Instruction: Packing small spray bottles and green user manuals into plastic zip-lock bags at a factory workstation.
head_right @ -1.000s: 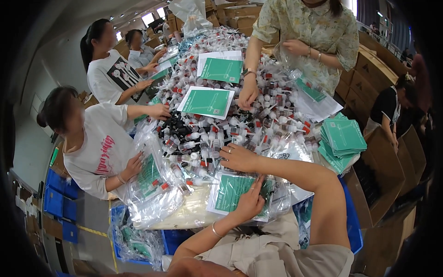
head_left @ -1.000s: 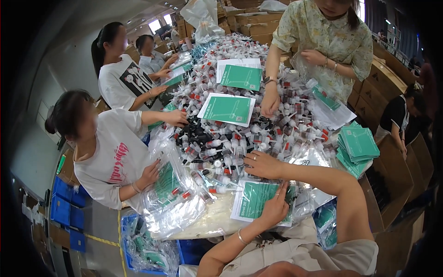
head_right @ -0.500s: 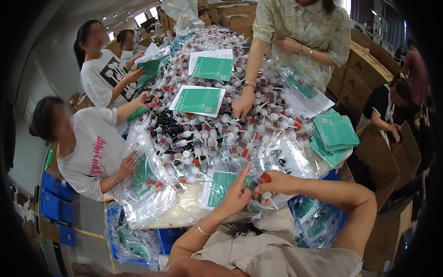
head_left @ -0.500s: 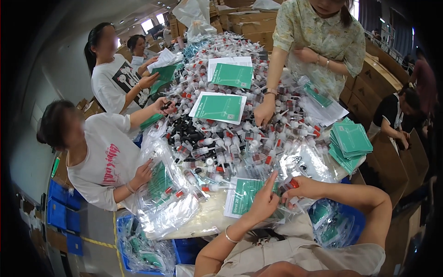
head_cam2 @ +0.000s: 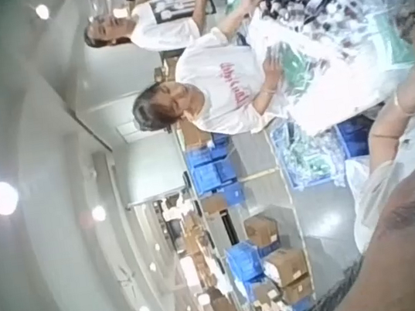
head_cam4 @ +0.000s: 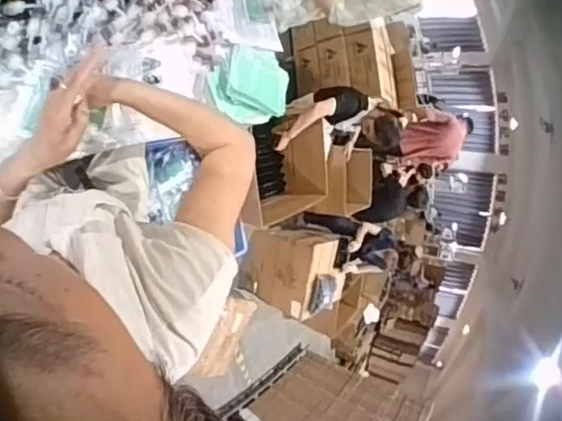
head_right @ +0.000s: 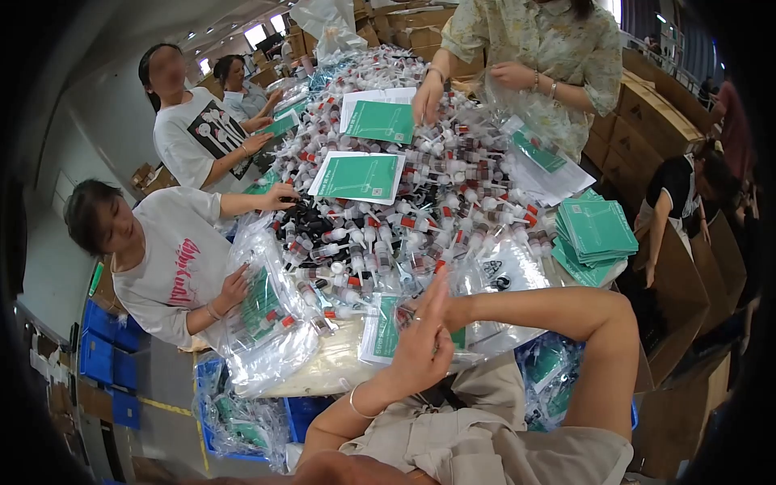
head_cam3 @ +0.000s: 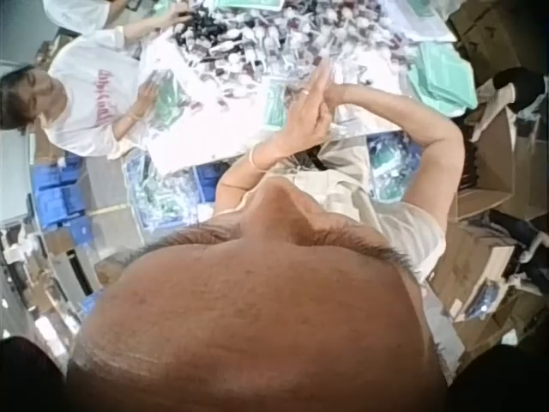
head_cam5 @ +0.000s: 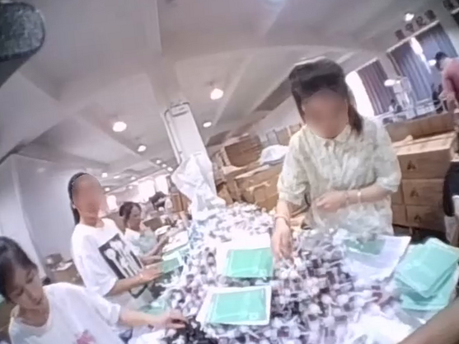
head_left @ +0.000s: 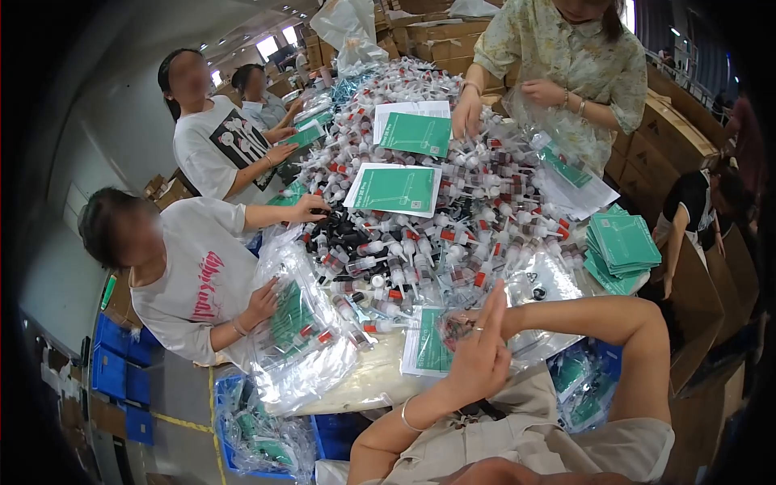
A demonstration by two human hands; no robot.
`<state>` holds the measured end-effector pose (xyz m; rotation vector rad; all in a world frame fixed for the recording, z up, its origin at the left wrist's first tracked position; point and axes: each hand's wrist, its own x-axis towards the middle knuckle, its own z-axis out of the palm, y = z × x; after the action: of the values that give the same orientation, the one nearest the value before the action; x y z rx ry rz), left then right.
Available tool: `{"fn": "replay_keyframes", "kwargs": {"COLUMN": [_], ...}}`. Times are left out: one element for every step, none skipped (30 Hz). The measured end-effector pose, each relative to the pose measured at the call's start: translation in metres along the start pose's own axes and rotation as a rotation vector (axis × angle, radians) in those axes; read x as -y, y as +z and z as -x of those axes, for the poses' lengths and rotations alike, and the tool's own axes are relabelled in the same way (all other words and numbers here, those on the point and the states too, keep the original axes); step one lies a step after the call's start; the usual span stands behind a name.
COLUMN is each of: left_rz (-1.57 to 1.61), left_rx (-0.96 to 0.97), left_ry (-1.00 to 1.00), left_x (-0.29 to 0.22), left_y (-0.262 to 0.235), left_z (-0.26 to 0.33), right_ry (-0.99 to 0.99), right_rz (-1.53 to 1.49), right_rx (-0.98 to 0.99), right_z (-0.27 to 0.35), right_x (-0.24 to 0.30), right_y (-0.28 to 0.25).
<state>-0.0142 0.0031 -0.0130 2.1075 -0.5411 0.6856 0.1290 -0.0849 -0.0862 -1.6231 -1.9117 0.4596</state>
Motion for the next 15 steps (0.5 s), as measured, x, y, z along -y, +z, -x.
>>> {"fn": "replay_keyframes", "kwargs": {"left_rz": [0.012,0.017,0.008,-0.001,-0.002,0.022,0.052,0.058,-0.036,-0.132,-0.128,-0.141,-0.154,-0.159,-0.215], "left_rx": [-0.028,-0.03,-0.031,-0.031,-0.035,0.133,0.309,0.307,0.325,0.34,0.337,0.333,0.326,0.315,0.369], "left_ry": [-0.035,-0.036,-0.074,-0.113,-0.117,-0.338,-0.554,-0.554,-0.41,-0.267,-0.262,-0.226,-0.185,-0.184,-0.194], "left_x": [0.006,0.013,0.021,0.03,0.037,0.044,0.049,0.056,0.062,0.066,0.069,0.072,0.076,0.081,0.084], "left_y": [-0.002,-0.002,-0.003,-0.001,0.003,0.008,0.015,0.024,0.035,0.044,0.051,0.058,0.062,0.064,0.065], "left_z": [0.003,0.007,0.013,0.019,0.025,0.033,0.038,0.041,0.043,0.044,0.045,0.047,0.047,0.05,0.054], "right_ry": [-0.114,-0.11,0.101,0.313,0.312,0.465,0.624,0.629,0.523,0.403,0.407,0.413,0.413,0.404,0.411], "right_rz": [0.131,0.131,-0.036,-0.205,-0.206,-0.307,-0.409,-0.409,-0.142,0.122,0.127,0.421,0.719,0.727,0.737], "right_rx": [0.012,0.015,0.278,0.537,0.542,0.46,0.369,0.372,0.147,-0.075,-0.073,-0.06,-0.045,-0.042,-0.094], "right_z": [-0.005,-0.004,-0.007,-0.009,-0.013,-0.019,-0.024,-0.031,-0.039,-0.048,-0.056,-0.062,-0.068,-0.077,-0.087], "right_x": [0.001,0.001,0.017,0.031,0.043,0.054,0.061,0.058,0.05,0.037,0.015,-0.01,-0.028,-0.035,-0.038], "right_y": [-0.006,-0.018,-0.048,-0.074,-0.094,-0.11,-0.117,-0.114,-0.107,-0.099,-0.082,-0.054,-0.034,-0.022,-0.011]}}
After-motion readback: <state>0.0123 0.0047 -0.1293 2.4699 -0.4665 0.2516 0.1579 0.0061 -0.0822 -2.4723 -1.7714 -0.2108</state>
